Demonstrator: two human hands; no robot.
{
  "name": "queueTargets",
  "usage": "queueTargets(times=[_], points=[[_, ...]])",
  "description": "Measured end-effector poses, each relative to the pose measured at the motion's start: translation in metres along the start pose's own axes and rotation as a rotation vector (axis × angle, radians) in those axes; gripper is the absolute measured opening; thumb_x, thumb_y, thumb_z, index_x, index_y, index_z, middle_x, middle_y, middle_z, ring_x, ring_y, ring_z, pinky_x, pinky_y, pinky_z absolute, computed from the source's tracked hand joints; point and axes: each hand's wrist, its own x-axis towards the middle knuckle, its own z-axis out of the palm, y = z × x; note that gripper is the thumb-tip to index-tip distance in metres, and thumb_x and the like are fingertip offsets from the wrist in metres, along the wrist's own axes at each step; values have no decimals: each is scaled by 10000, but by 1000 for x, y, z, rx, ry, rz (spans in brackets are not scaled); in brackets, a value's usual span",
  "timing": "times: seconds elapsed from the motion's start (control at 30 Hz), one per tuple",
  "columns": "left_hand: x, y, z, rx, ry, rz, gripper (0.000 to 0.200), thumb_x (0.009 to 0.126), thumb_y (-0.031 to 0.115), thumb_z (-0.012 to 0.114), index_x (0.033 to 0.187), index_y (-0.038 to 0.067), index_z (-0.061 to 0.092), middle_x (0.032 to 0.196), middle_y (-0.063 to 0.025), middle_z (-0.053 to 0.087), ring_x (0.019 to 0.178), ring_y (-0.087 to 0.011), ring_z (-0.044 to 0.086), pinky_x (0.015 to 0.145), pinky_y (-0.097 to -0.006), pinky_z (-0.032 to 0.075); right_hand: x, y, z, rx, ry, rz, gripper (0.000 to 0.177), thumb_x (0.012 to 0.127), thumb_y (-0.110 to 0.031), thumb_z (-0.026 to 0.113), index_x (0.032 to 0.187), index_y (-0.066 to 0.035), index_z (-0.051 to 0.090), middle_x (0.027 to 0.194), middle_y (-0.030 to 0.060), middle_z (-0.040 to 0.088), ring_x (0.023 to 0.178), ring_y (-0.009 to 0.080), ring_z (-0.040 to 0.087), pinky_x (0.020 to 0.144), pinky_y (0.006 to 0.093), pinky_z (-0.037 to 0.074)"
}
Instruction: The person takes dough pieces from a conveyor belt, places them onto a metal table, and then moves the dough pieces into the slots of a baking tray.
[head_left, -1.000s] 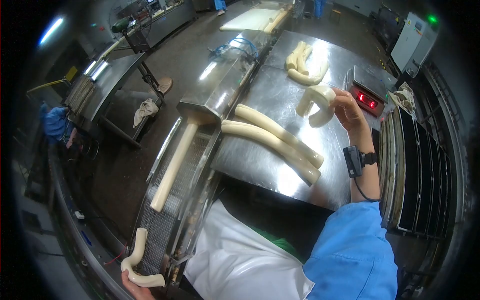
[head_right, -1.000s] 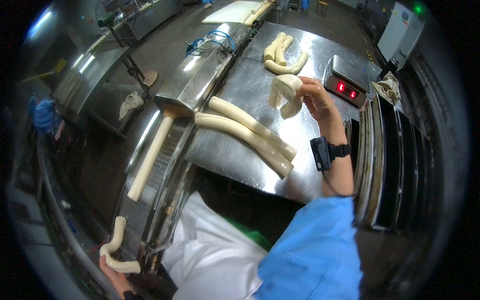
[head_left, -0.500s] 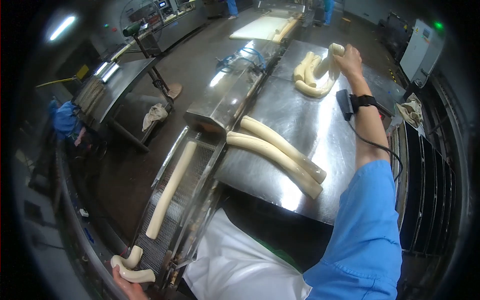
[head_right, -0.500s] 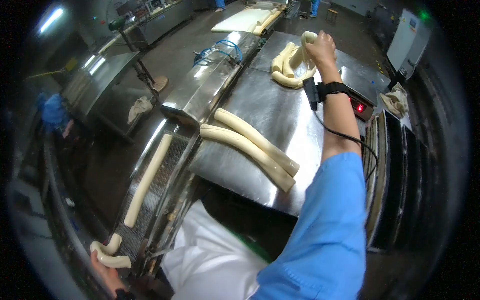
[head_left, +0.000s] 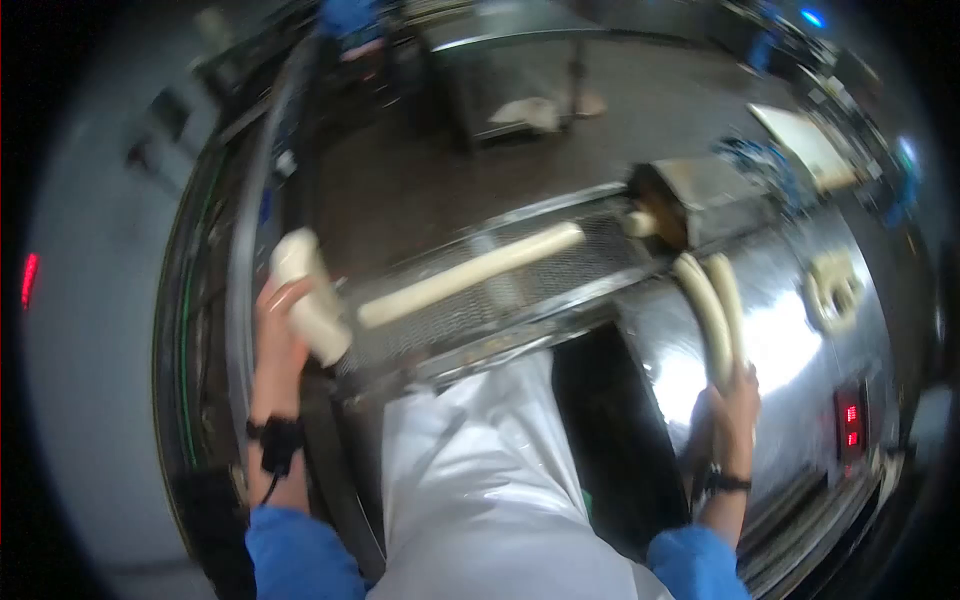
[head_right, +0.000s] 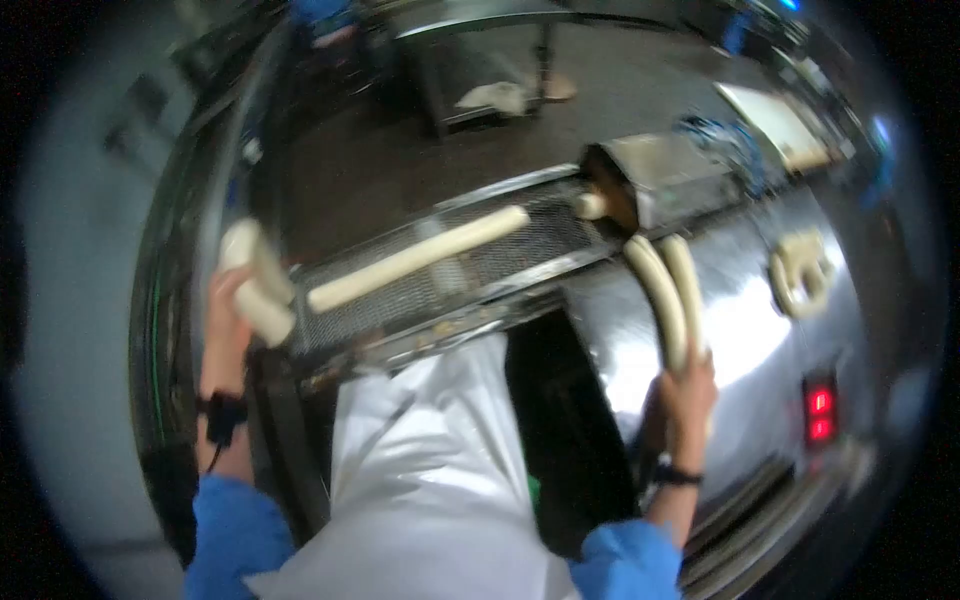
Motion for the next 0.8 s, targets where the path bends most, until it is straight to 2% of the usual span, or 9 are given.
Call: queueTargets(times=[0.1, 0.23, 0.3, 0.4, 0.5, 0.63, 0.7, 0.77, 0.8], points=[[14, -8, 13, 186, -266, 188, 645, 633, 72, 726, 1240, 15, 514, 1031, -77, 589, 920, -209, 595, 819, -361, 487, -33, 27, 4, -44, -81, 34, 786, 717, -253, 685, 1415, -58, 382, 1265, 298, 464, 1149, 423, 488, 983, 458, 426], [36, -72, 10, 755, -291, 569, 529, 644, 45, 714, 1153, 5, 580, 1043, -148, 634, 995, -322, 616, 876, -400, 486, -48, 63, 26, 11, -87, -37, 832, 714, -231, 670, 1440, -10, 328, 1224, 296, 438, 1099, 414, 489, 950, 451, 435], [52, -107, -10, 1101, -485, 388, 545, 659, 44, 696, 1188, -10, 575, 1141, -232, 602, 1107, -345, 574, 944, -402, 465, -50, 39, 16, 74, -83, -22, 843, 712, -224, 665, 1454, -30, 316, 1207, 286, 435, 1085, 406, 490, 933, 455, 440], [48, -127, -19, 1454, -340, 145, 400, 669, 61, 672, 1064, 15, 639, 1067, -217, 639, 975, -349, 634, 858, -438, 509, -42, 55, 34, 49, -40, -7, 839, 709, -234, 664, 1464, -85, 328, 1112, 242, 436, 1023, 386, 494, 869, 481, 450], [54, -127, -37, 1433, -331, 153, 279, 659, 109, 700, 924, 22, 695, 907, -201, 676, 860, -352, 667, 786, -443, 531, -30, 49, 17, 25, -187, 85, 785, 749, -227, 685, 1447, -87, 355, 1212, 254, 431, 1113, 385, 484, 957, 473, 421], [68, -118, -70, 1394, -252, 89, 258, 641, 179, 718, 800, -24, 700, 798, -224, 671, 747, -339, 680, 677, -418, 530, -16, 30, 19, -177, 86, -75, 766, 755, -197, 689, 1440, -88, 364, 1259, 251, 416, 1158, 383, 463, 992, 467, 398], [66, -93, -86, 1063, -470, -318, 326, 604, 209, 728, 770, -65, 670, 792, -231, 662, 740, -296, 671, 662, -395, 509, -7, 14, 22, -210, 233, -183, 757, 758, -182, 692, 1436, -89, 368, 1282, 250, 408, 1181, 382, 452, 1010, 465, 387], [37, -108, -130, 290, -591, -107, 412, 583, 222, 744, 863, -66, 654, 881, -166, 675, 792, -231, 655, 678, -363, 504, 4, -9, 27, -174, 328, -327, 748, 761, -166, 694, 1433, -90, 373, 1306, 248, 401, 1204, 381, 442, 1027, 462, 375], [34, -124, -129, 13, -514, -270, 350, 646, 194, 712, 920, -17, 658, 901, -147, 660, 836, -229, 640, 729, -364, 498, 12, -23, 31, -134, 338, -409, 744, 763, -159, 695, 1431, -90, 375, 1318, 248, 397, 1215, 381, 436, 1036, 460, 370]])
